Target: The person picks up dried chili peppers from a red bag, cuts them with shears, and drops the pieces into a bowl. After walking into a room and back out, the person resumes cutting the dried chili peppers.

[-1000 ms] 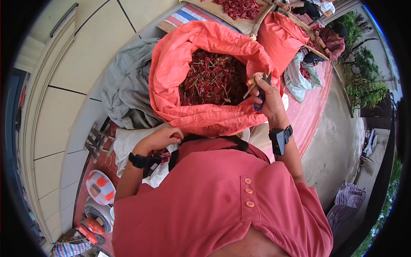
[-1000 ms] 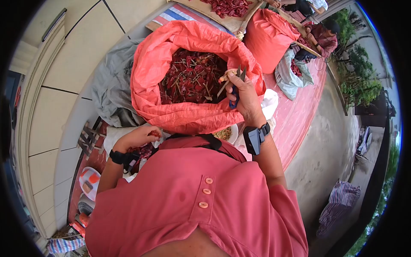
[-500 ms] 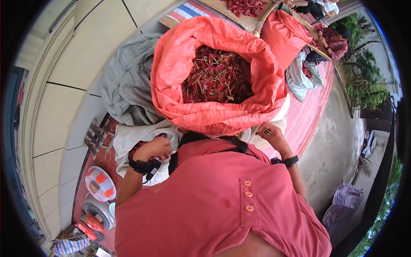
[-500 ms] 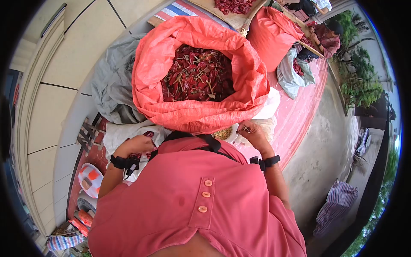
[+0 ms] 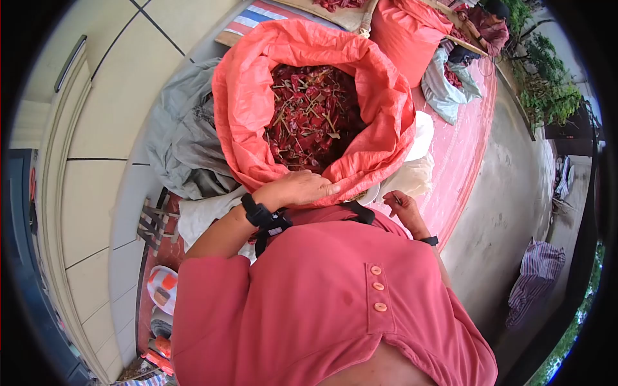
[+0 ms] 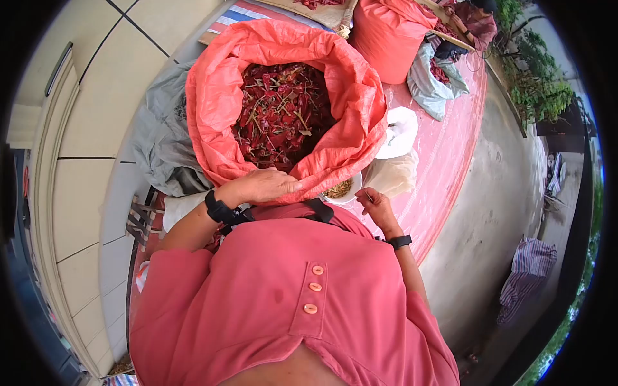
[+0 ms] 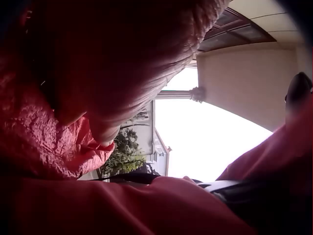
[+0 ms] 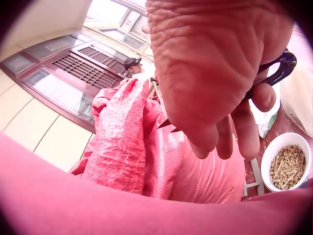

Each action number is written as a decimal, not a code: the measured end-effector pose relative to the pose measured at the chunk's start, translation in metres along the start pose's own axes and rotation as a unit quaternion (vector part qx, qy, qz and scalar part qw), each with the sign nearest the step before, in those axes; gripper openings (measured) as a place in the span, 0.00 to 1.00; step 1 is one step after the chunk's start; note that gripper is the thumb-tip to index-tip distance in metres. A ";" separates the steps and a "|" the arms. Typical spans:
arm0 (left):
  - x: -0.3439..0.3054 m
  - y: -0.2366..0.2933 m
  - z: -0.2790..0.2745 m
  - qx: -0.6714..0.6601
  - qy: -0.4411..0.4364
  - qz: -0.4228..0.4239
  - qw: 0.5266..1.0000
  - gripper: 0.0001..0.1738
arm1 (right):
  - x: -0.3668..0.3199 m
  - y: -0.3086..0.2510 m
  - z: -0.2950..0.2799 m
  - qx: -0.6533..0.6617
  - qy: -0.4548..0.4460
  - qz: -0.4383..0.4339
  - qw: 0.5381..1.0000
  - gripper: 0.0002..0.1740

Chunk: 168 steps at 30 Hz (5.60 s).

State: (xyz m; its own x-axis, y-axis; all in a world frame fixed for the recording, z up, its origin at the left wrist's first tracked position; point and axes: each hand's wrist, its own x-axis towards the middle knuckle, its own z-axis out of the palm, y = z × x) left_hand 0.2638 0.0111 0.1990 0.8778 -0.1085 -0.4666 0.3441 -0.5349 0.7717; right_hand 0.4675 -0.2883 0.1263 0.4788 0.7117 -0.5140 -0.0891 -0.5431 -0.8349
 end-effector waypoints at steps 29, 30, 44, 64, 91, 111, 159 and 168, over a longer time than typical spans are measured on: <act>0.058 -0.028 -0.075 -0.754 0.112 -0.003 0.647 0.10 | 0.021 -0.209 0.033 -0.088 0.027 -0.205 0.974 0.08; 0.054 -0.018 -0.074 -0.777 0.110 0.039 0.618 0.10 | 0.034 -0.211 0.041 -0.082 0.041 -0.276 0.957 0.09; 0.046 0.024 -0.050 -0.864 0.151 0.102 0.470 0.07 | 0.077 -0.248 0.086 -0.163 0.102 -0.428 0.883 0.10; 0.007 0.041 -0.081 -0.250 0.255 0.137 0.924 0.14 | 0.056 -0.257 0.081 -0.247 0.084 -0.493 0.830 0.06; -0.078 0.029 -0.054 -0.353 0.223 0.158 0.895 0.09 | 0.041 -0.223 0.056 0.237 -0.115 -0.117 0.957 0.05; -0.145 -0.105 0.080 -0.138 0.096 -0.173 0.970 0.11 | 0.032 -0.003 -0.015 -0.040 -0.053 0.097 0.993 0.05; -0.037 0.067 -0.037 -0.362 0.496 0.241 0.752 0.22 | 0.040 -0.249 0.109 0.153 -0.130 -0.200 0.959 0.08; -0.046 0.067 -0.029 -0.300 0.503 0.232 0.777 0.20 | 0.025 -0.246 0.113 0.192 -0.144 -0.201 0.950 0.06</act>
State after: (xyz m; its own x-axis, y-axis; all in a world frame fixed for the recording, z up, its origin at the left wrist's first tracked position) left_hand 0.2563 0.0046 0.2845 0.6663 0.6978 0.2630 -0.2589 -0.1142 0.9591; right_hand 0.4026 -0.0866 0.2968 0.2880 0.9495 -0.1246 -0.2883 -0.0381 -0.9568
